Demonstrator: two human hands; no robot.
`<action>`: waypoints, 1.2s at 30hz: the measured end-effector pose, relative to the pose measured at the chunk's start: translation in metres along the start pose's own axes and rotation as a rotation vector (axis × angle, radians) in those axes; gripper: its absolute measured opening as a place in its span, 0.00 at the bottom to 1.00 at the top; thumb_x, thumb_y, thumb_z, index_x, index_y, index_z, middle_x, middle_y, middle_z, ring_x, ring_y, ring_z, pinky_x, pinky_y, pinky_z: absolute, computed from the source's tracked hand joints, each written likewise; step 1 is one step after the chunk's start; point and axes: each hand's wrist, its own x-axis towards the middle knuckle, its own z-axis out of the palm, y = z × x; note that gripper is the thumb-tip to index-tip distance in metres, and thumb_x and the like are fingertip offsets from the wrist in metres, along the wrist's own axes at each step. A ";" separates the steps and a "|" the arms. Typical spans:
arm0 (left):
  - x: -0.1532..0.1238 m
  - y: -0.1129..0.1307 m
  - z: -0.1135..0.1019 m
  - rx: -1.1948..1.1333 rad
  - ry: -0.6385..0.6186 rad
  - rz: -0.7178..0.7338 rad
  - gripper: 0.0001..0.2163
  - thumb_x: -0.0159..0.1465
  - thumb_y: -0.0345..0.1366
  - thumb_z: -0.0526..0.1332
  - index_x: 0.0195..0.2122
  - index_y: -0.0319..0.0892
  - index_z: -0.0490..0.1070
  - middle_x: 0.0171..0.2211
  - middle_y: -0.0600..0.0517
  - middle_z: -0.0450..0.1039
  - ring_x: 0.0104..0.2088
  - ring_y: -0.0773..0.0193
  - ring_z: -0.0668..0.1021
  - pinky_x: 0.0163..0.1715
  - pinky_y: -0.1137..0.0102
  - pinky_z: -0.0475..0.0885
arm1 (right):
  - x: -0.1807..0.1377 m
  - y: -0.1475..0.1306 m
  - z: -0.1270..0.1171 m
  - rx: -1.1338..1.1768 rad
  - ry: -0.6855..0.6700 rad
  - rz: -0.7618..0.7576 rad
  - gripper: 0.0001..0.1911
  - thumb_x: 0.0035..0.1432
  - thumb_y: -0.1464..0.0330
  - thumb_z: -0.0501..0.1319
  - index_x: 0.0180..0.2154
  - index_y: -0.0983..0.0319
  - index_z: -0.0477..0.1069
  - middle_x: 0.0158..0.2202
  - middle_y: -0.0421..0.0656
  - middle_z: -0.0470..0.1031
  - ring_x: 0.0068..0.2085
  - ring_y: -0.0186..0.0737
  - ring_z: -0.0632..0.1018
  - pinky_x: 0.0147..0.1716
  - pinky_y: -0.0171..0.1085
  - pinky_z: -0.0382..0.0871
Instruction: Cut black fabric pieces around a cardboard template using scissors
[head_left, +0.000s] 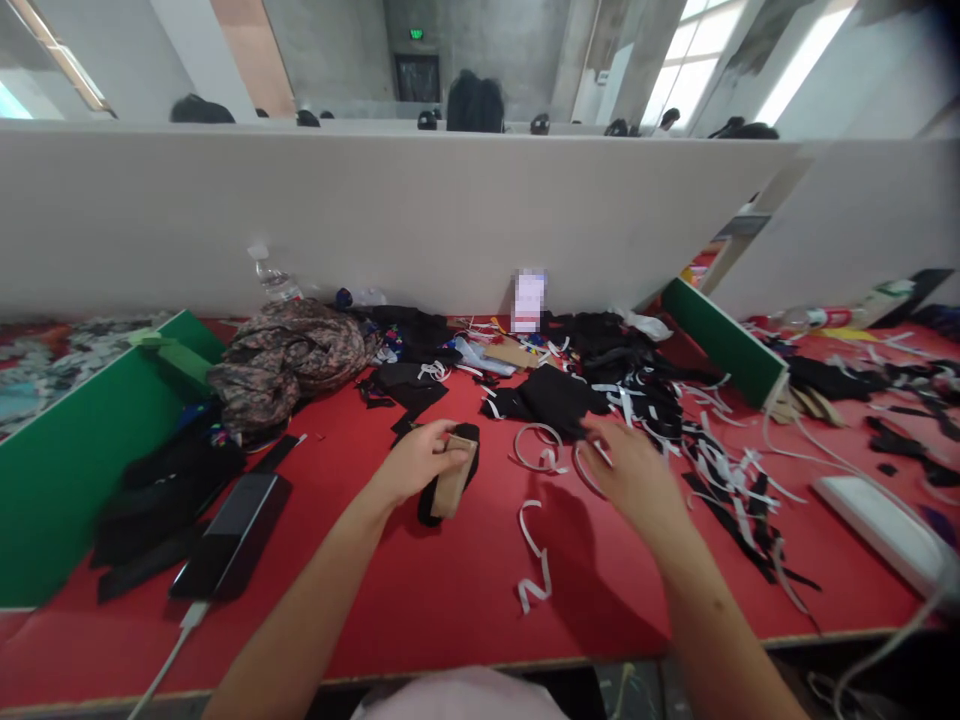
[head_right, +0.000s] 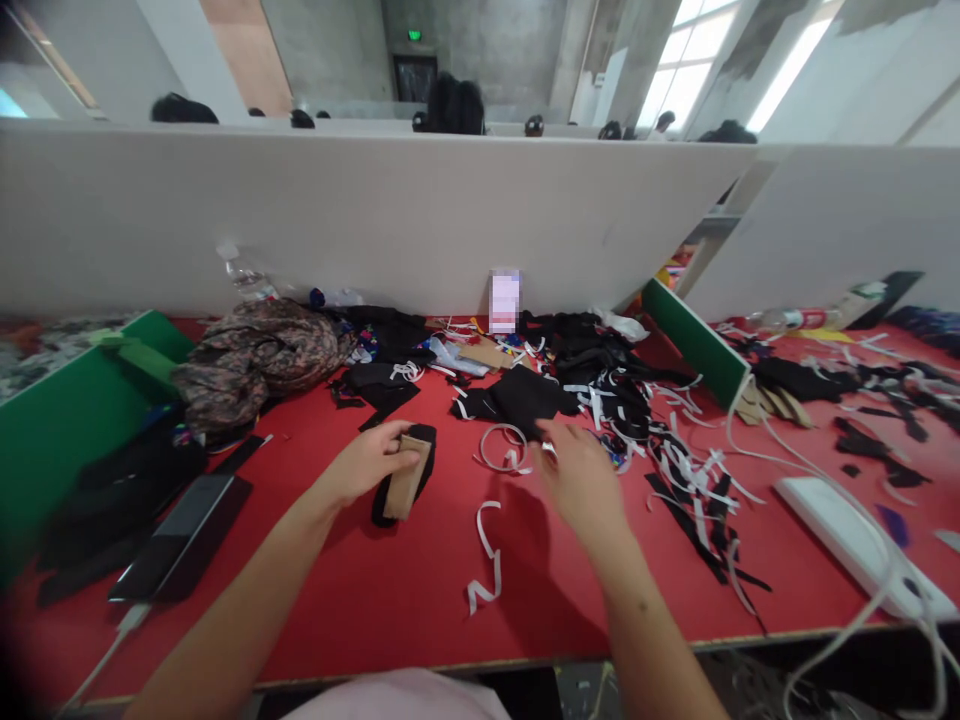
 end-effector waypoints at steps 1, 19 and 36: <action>-0.002 0.003 0.004 0.081 -0.046 0.014 0.25 0.50 0.36 0.62 0.50 0.40 0.64 0.26 0.53 0.73 0.26 0.66 0.74 0.24 0.75 0.65 | 0.004 -0.013 0.006 0.131 -0.045 -0.045 0.20 0.52 0.66 0.57 0.48 0.60 0.66 0.43 0.49 0.72 0.44 0.47 0.72 0.44 0.43 0.62; 0.001 -0.005 0.007 0.533 -0.181 0.116 0.38 0.46 0.38 0.63 0.59 0.42 0.53 0.17 0.60 0.68 0.18 0.68 0.68 0.18 0.76 0.55 | 0.013 -0.061 0.078 0.639 -0.442 -0.136 0.28 0.45 0.73 0.58 0.51 0.58 0.60 0.32 0.38 0.71 0.30 0.35 0.70 0.30 0.35 0.62; 0.008 -0.022 -0.019 0.289 -0.327 -0.101 0.26 0.49 0.34 0.61 0.51 0.35 0.62 0.28 0.52 0.71 0.30 0.65 0.73 0.31 0.71 0.65 | 0.008 -0.050 0.092 0.591 -0.417 -0.045 0.20 0.43 0.74 0.54 0.42 0.59 0.64 0.32 0.38 0.67 0.31 0.35 0.69 0.32 0.34 0.62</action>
